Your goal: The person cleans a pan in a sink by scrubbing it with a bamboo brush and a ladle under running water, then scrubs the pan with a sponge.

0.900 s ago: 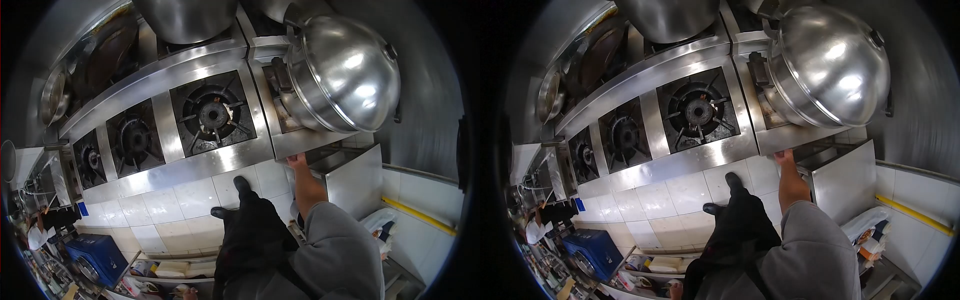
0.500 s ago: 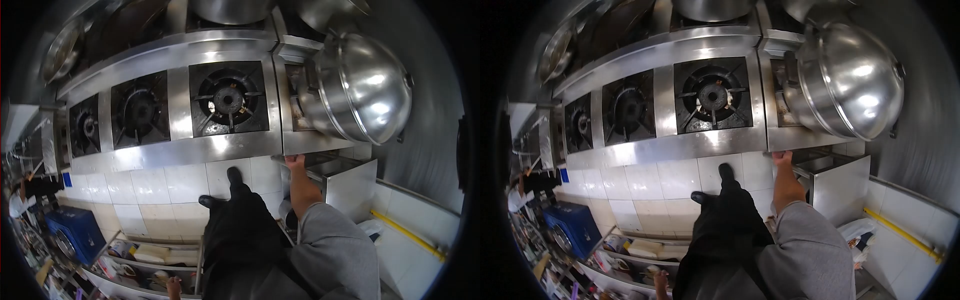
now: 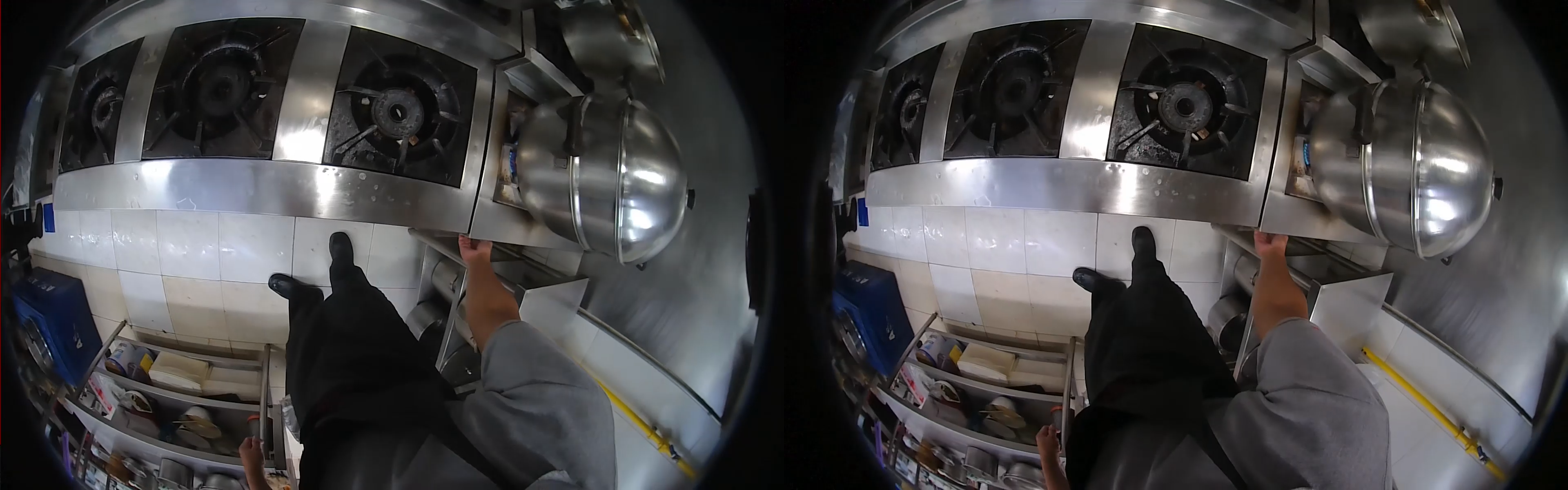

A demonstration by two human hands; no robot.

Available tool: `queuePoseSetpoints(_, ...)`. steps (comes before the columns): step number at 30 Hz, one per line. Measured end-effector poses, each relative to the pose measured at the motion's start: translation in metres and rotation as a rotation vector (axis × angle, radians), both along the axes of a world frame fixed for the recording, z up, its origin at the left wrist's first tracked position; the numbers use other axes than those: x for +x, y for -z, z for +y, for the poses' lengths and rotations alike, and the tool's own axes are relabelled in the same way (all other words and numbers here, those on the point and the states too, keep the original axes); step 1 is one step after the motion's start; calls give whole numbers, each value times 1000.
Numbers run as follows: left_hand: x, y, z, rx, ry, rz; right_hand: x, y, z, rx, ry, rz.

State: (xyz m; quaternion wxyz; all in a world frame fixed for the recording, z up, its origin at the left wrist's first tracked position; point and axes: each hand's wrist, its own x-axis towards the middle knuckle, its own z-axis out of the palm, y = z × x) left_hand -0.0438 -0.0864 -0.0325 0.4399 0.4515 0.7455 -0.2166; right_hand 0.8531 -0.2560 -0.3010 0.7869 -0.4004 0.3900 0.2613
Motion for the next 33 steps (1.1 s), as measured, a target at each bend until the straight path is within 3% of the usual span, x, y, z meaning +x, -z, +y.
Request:
queuePoseSetpoints(3, 2, 4, -6, -25, -143, 11, -11, -33, 28, -111, 43, -113)
queuePoseSetpoints(4, 3, 1, -8, 15, -33, -37, -7, -20, 8, -112, 45, -86)
queuePoseSetpoints(5, 4, -2, -10, 65, 62, -67, 5, 0, -9, -50, 29, -50)
queuePoseSetpoints(6, 23, -11, -5, 20, 11, -23, 0, -25, 3, 61, 0, 62)
queuePoseSetpoints(7, 43, -24, 3, -20, -52, 22, 18, 18, -26, 235, -204, 93)
queuePoseSetpoints(8, 43, -21, -2, 36, -109, 15, 18, 12, -14, 176, -193, 205)
queuePoseSetpoints(10, 52, -24, 6, 58, -143, 50, -9, -19, 43, -367, -76, 335)
queuePoseSetpoints(11, 53, -23, 11, 93, -193, 29, -9, 11, 30, -222, -217, 388)
queuePoseSetpoints(13, 32, -9, 7, 80, -175, 75, -53, 9, 66, 439, -759, 292)
queuePoseSetpoints(15, 13, -3, -6, 78, -203, 40, -120, -32, 137, -203, -755, 356)
queuePoseSetpoints(17, 4, 6, 8, 102, -189, -28, -175, -55, 203, -181, -865, 424)
queuePoseSetpoints(18, -19, 42, 4, 151, -177, -107, -202, -64, 241, -158, -886, 400)
queuePoseSetpoints(20, -26, 48, 38, 141, -290, -167, -255, -79, 303, -241, -1156, 347)
queuePoseSetpoints(21, -33, 58, 56, 150, -314, -142, -278, -88, 336, -226, -1173, 319)
queuePoseSetpoints(23, -64, 92, 78, 194, -277, -101, -318, -110, 387, -256, -1541, 216)
queuePoseSetpoints(24, -77, 96, 89, 193, -284, -117, -337, -126, 405, -268, -1543, 202)
queuePoseSetpoints(26, -102, 102, 140, 256, -473, -211, -373, -151, 464, -402, -1989, -126)
queuePoseSetpoints(27, -116, 98, 165, 298, -530, -262, -388, -154, 492, -407, -2084, -242)
queuePoseSetpoints(29, -143, 92, 220, 315, -477, -226, -424, -151, 550, -459, -2229, -799)
queuePoseSetpoints(31, -166, 89, 271, 324, -419, -185, -477, -196, 616, -302, -2064, -1320)
queuePoseSetpoints(33, -187, 96, 328, 361, -525, -257, -529, -235, 693, -238, -1959, -1634)
